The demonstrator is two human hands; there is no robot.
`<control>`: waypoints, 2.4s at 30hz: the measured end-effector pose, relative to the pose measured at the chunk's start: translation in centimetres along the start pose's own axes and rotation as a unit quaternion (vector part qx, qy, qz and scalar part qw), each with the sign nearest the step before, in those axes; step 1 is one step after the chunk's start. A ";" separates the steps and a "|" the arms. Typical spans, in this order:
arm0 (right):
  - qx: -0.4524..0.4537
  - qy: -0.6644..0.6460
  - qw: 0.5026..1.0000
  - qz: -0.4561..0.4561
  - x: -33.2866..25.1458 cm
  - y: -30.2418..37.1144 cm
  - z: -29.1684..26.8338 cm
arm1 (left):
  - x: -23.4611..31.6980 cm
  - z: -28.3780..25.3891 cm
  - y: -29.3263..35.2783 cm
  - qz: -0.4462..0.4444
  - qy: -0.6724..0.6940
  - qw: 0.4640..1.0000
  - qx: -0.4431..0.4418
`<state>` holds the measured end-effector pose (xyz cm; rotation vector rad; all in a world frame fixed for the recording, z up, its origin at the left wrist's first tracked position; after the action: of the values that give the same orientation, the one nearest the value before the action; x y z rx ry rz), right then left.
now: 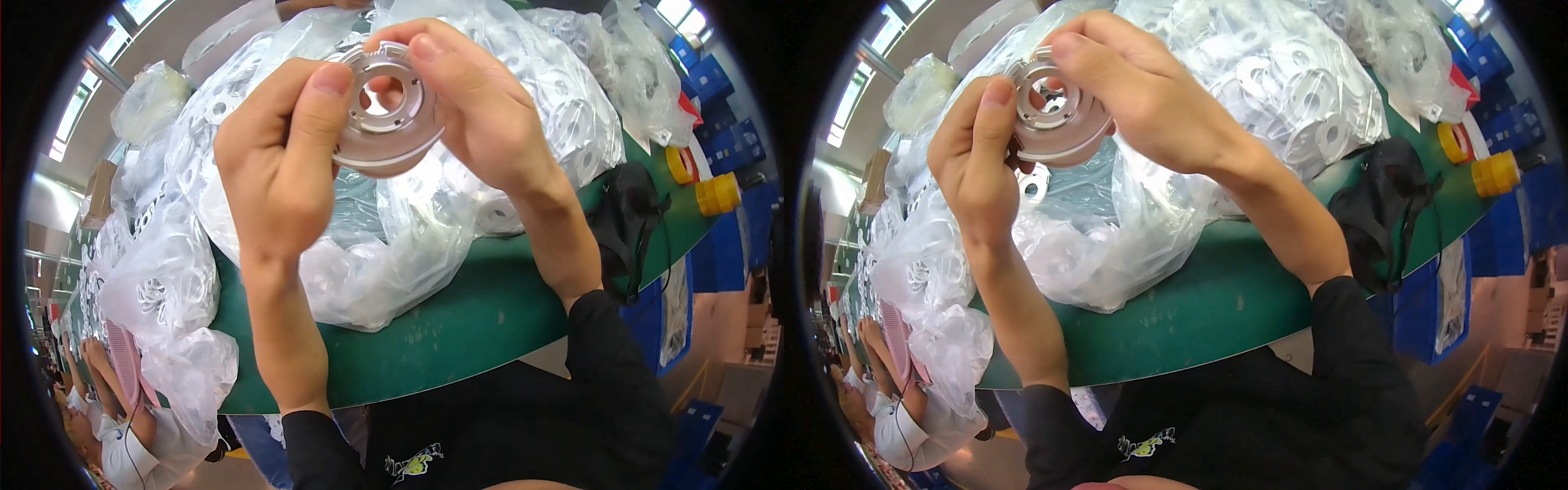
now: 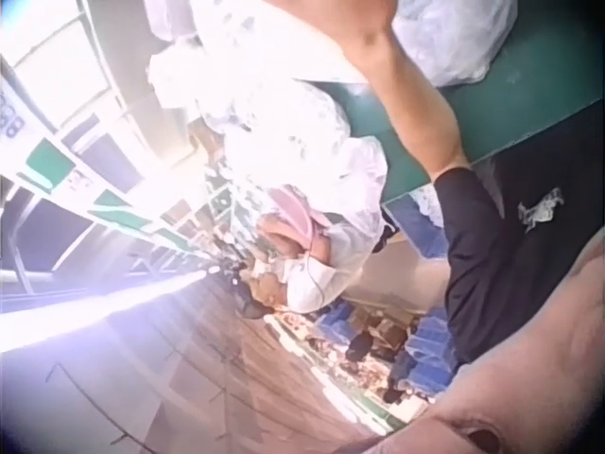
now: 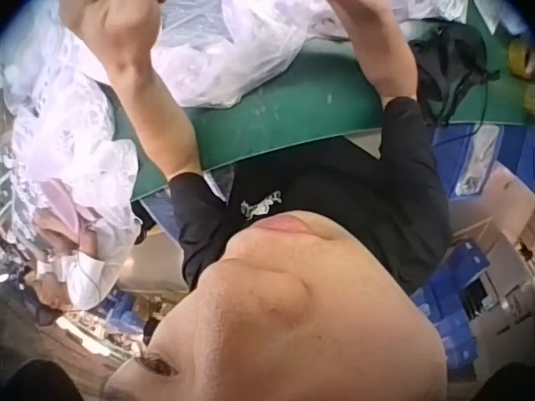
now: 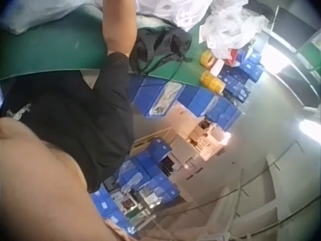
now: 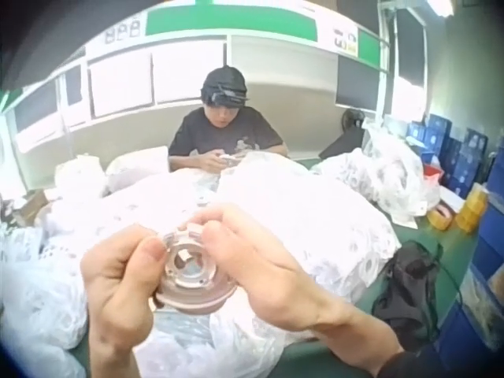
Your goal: Assembling circular components for light fixtures at a factory assembly line.
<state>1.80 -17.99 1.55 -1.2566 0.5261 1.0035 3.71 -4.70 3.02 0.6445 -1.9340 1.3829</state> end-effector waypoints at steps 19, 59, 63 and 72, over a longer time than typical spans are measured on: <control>-0.005 0.155 0.986 -0.054 -0.7 -0.7 -1.3 | -0.2 -0.2 -0.3 0.084 -0.149 0.984 -0.044; -0.010 0.133 0.991 0.011 -0.4 0.2 0.0 | -0.6 0.1 0.1 -0.119 0.030 0.991 -0.058; -0.024 0.149 0.989 -0.006 -1.8 0.6 -0.1 | 0.2 0.2 0.1 -0.011 0.025 1.000 0.000; -0.052 0.274 0.952 -0.124 -2.7 0.6 -0.4 | 1.8 -0.1 0.7 0.055 -0.126 0.989 -0.055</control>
<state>0.01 -19.25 3.34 -1.6605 0.7225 0.4664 2.02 -4.42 3.93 0.6970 -2.2588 1.3005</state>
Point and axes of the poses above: each hand's wrist, its own y-axis away from the middle knuckle, its own z-axis out of the palm, x = y × z, the point moved 4 cm from there along -y, towards the middle knuckle, and after that the axes turned 6 degrees about -y, right-handed, at the moved point
